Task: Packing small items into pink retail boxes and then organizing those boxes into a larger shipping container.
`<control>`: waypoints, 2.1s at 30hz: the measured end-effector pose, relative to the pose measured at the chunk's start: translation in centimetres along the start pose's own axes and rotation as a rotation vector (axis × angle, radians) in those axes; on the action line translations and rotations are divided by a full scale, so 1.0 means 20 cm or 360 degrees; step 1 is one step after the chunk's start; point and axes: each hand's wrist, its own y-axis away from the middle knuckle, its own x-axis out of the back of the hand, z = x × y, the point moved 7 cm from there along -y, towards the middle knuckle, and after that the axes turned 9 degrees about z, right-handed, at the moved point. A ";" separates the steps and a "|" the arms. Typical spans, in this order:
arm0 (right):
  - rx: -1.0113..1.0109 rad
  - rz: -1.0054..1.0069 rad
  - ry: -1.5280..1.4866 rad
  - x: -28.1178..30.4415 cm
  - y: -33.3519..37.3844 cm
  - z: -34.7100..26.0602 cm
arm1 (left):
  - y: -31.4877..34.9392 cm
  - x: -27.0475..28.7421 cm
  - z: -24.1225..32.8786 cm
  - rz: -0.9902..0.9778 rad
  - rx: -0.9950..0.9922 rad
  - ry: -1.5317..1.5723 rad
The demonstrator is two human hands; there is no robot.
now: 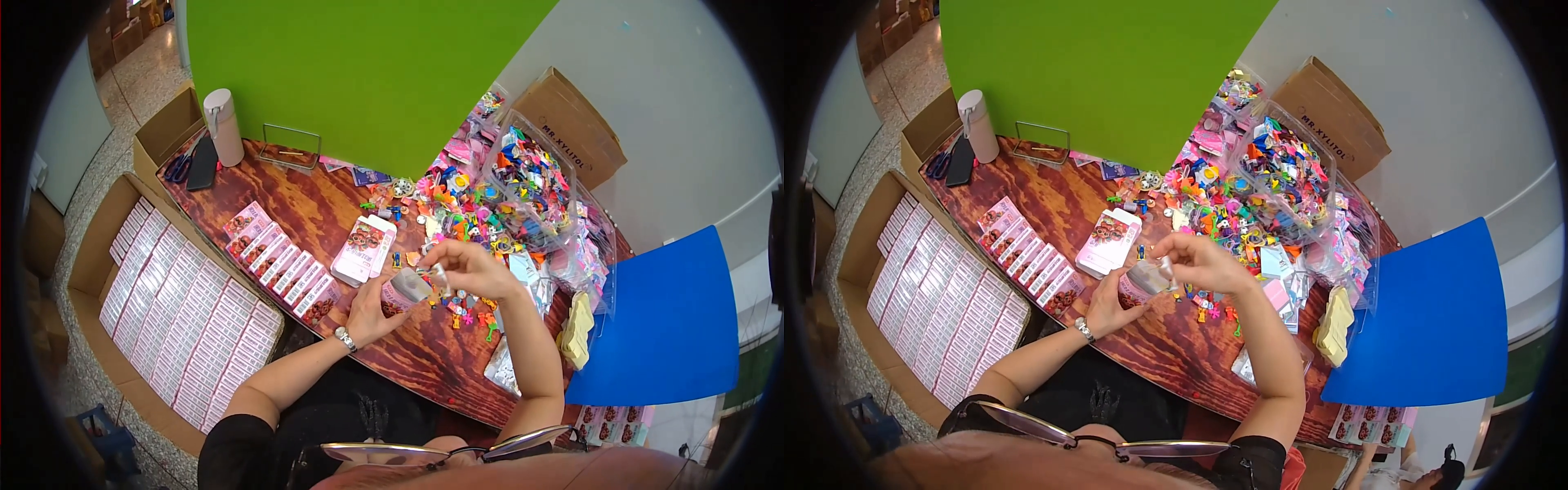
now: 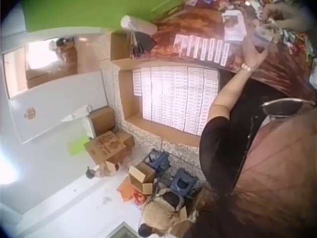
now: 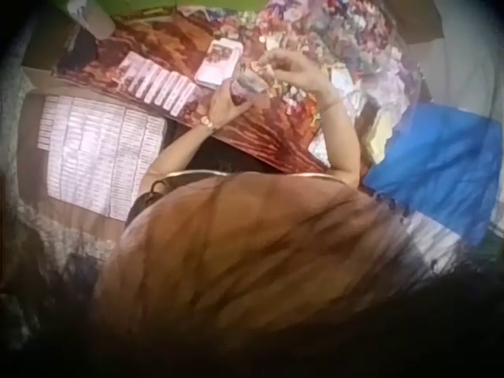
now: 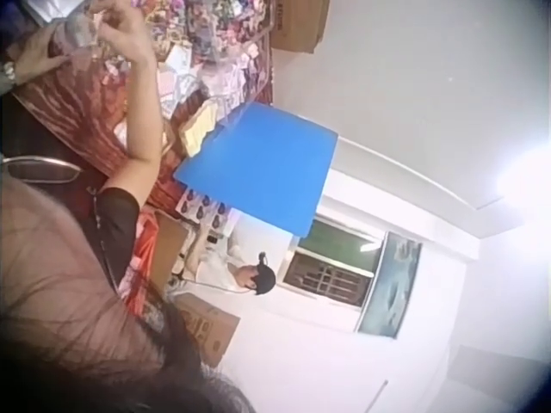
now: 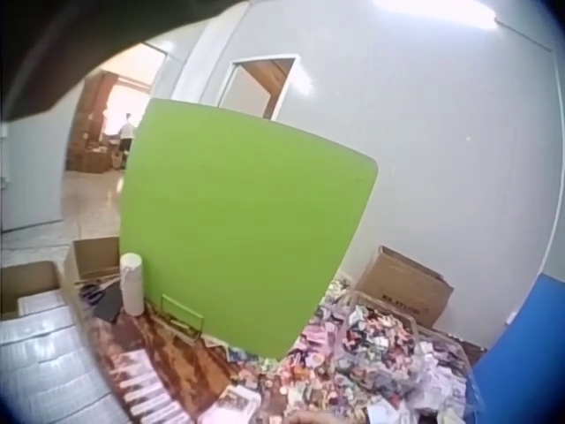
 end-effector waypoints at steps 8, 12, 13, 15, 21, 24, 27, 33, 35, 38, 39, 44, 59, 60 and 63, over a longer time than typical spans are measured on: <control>0.0344 0.0339 0.1155 -0.16 0.00 0.01 | 0.02 0.04 0.08 0.0011 -0.0138 0.0034; 0.0642 0.0721 0.1498 -0.21 0.04 -0.01 | 0.03 0.04 0.08 0.0024 -0.0179 0.0005; 0.0645 0.0720 0.1499 -0.23 0.04 0.00 | 0.04 0.05 0.08 0.0039 -0.0192 0.0011; 0.0501 0.0762 0.1813 -0.27 0.05 0.04 | 0.05 0.06 0.10 0.0072 -0.0226 -0.0037; 0.0597 0.0697 0.1486 -0.30 0.12 0.07 | 0.04 0.06 0.13 0.0097 -0.0282 -0.0106; 0.0411 0.0638 0.1707 -0.29 0.15 0.13 | 0.05 0.02 0.13 0.0045 -0.0355 -0.0147; 0.0607 0.0644 0.1665 -0.28 0.25 0.07 | 0.06 0.03 0.10 0.0111 -0.0436 -0.0247; 0.0142 0.1663 0.1193 0.47 0.86 0.24 | 0.09 -0.09 0.13 -0.0224 -0.0513 -0.0167; -0.0215 0.1757 0.1271 0.61 1.10 0.45 | 0.10 -0.13 0.16 -0.0210 -0.0549 -0.0179; -0.0424 0.1527 0.1354 0.57 1.30 0.80 | 0.11 -0.18 0.18 -0.0271 -0.0569 -0.0145; -0.0378 0.1496 0.1254 0.52 1.33 0.86 | 0.11 -0.19 0.18 -0.0269 -0.0593 -0.0148; -0.0541 0.1495 0.1213 0.36 1.34 1.09 | 0.13 -0.21 0.18 -0.0324 -0.0591 -0.0213; -0.0413 0.2022 0.0327 0.58 1.66 1.10 | 0.12 -0.22 0.17 -0.0406 -0.0485 -0.0225; -0.0420 0.2030 0.0332 0.62 1.70 1.09 | 0.12 -0.22 0.16 -0.0412 -0.0487 -0.0215; -0.0531 0.1975 0.0359 0.65 1.78 1.08 | 0.12 -0.21 0.15 -0.0390 -0.0494 -0.0208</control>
